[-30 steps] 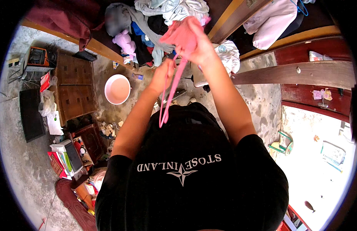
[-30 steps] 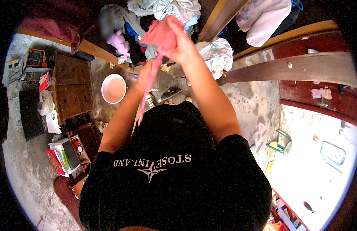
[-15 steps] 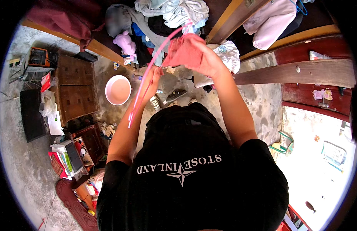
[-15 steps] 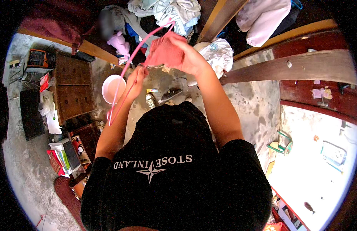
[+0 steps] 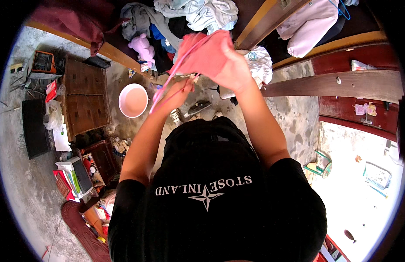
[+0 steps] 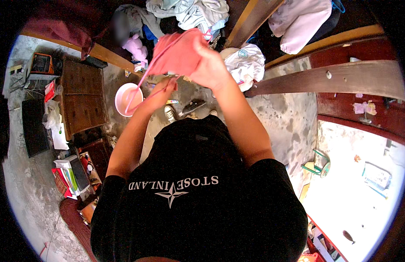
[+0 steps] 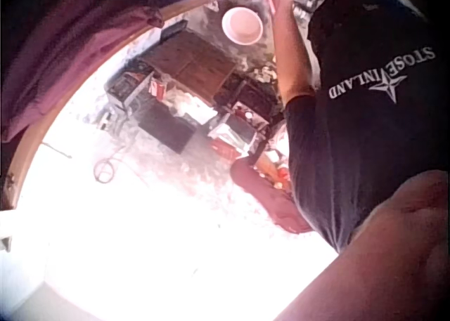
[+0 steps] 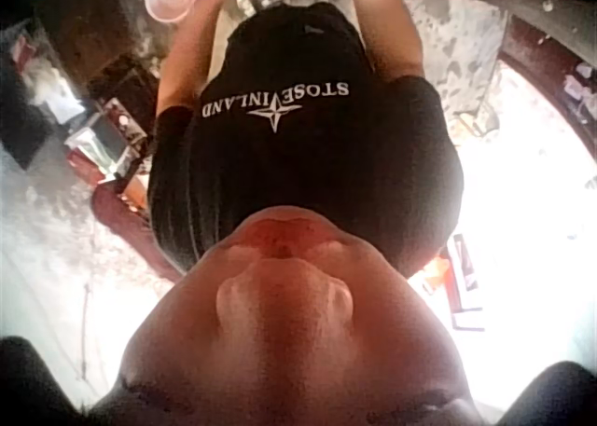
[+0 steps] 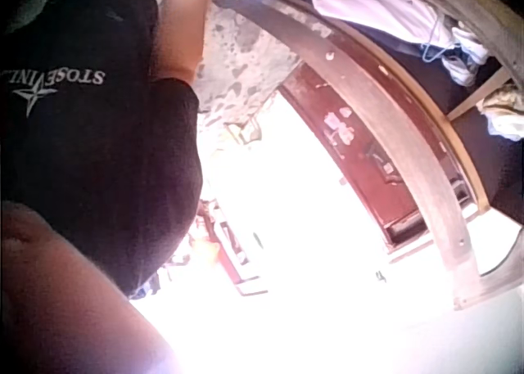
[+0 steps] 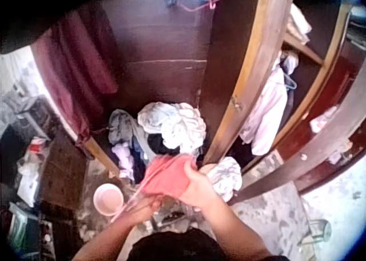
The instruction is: The person hangs a pink cloth onto a pink plastic hanger by hand.
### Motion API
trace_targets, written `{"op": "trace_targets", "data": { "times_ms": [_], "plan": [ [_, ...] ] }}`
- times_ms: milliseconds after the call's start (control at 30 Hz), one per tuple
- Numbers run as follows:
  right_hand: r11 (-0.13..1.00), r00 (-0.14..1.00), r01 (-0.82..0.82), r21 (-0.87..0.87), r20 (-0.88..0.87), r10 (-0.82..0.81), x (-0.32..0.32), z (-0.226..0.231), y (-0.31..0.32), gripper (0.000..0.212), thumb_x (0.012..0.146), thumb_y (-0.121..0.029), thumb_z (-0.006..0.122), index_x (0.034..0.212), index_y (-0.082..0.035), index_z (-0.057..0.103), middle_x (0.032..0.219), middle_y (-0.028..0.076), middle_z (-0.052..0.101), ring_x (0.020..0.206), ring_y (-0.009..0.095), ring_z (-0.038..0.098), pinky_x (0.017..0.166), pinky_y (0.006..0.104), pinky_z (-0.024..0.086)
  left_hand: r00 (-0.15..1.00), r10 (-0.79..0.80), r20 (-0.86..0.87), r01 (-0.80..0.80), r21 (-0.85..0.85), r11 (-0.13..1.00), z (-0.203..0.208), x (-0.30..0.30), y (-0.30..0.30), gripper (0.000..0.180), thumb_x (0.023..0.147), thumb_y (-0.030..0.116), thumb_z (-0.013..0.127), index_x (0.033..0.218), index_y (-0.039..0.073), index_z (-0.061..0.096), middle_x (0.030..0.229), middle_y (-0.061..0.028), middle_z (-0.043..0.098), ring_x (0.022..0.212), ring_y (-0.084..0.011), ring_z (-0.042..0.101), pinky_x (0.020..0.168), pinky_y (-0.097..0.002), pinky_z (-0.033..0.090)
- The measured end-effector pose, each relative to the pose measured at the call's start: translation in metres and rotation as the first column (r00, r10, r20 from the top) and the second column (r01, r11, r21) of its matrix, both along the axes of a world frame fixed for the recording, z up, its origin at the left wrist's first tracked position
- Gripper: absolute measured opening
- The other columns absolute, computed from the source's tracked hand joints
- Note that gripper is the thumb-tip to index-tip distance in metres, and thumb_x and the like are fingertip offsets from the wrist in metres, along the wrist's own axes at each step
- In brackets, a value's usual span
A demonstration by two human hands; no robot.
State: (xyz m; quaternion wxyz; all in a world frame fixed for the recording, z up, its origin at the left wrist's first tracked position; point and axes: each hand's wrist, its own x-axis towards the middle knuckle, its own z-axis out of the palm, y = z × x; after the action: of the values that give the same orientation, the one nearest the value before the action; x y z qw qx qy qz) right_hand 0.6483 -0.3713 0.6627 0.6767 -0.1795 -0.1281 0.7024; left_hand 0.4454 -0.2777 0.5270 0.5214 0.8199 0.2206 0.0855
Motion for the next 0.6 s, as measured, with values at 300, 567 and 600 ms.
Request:
{"op": "trace_targets", "data": {
  "times_ms": [300, 567, 600],
  "plan": [
    [0.966, 0.733, -0.258, 0.014, 0.655, 0.186, -0.047, 0.003, -0.005, 0.046, 0.090, -0.013, 0.074, 0.133, -0.003, 0.060, 0.121, 0.002, 0.068, 0.113, 0.013, 0.061, 0.104, 0.0320, 0.046, 0.996, 0.094, 0.009, -0.093, -0.078, 0.993, -0.039, 0.016, 0.015, 0.036, 0.100, 0.035, 0.050, 0.108, 0.001, 0.059, 0.103, -0.0133, 0.061, 0.095, -0.0286, 0.058, 0.083, -0.0434, 0.048],
    [0.996, 0.677, -0.093, -0.015, 0.732, 0.074, -0.056, -0.004, 0.010, 0.045, 0.086, -0.014, 0.078, 0.126, -0.003, 0.061, 0.118, 0.003, 0.068, 0.108, 0.012, 0.063, 0.099, 0.0316, 0.048, 0.773, 0.585, 0.245, -0.541, 0.737, 0.405, -0.118, 0.030, -0.001, 0.047, 0.094, 0.037, 0.055, 0.118, -0.003, 0.060, 0.116, -0.0180, 0.063, 0.107, -0.0352, 0.060, 0.089, -0.0480, 0.050],
    [0.996, 0.717, -0.091, -0.024, 0.692, 0.082, -0.057, -0.005, 0.010, 0.046, 0.086, -0.013, 0.078, 0.127, -0.003, 0.060, 0.118, 0.004, 0.068, 0.109, 0.012, 0.062, 0.099, 0.0315, 0.048, 0.738, 0.593, 0.322, -0.573, 0.763, 0.299, -0.124, 0.030, 0.001, 0.049, 0.093, 0.037, 0.056, 0.119, -0.004, 0.061, 0.117, -0.0186, 0.064, 0.108, -0.0360, 0.060, 0.090, -0.0485, 0.050]
  ]
}}
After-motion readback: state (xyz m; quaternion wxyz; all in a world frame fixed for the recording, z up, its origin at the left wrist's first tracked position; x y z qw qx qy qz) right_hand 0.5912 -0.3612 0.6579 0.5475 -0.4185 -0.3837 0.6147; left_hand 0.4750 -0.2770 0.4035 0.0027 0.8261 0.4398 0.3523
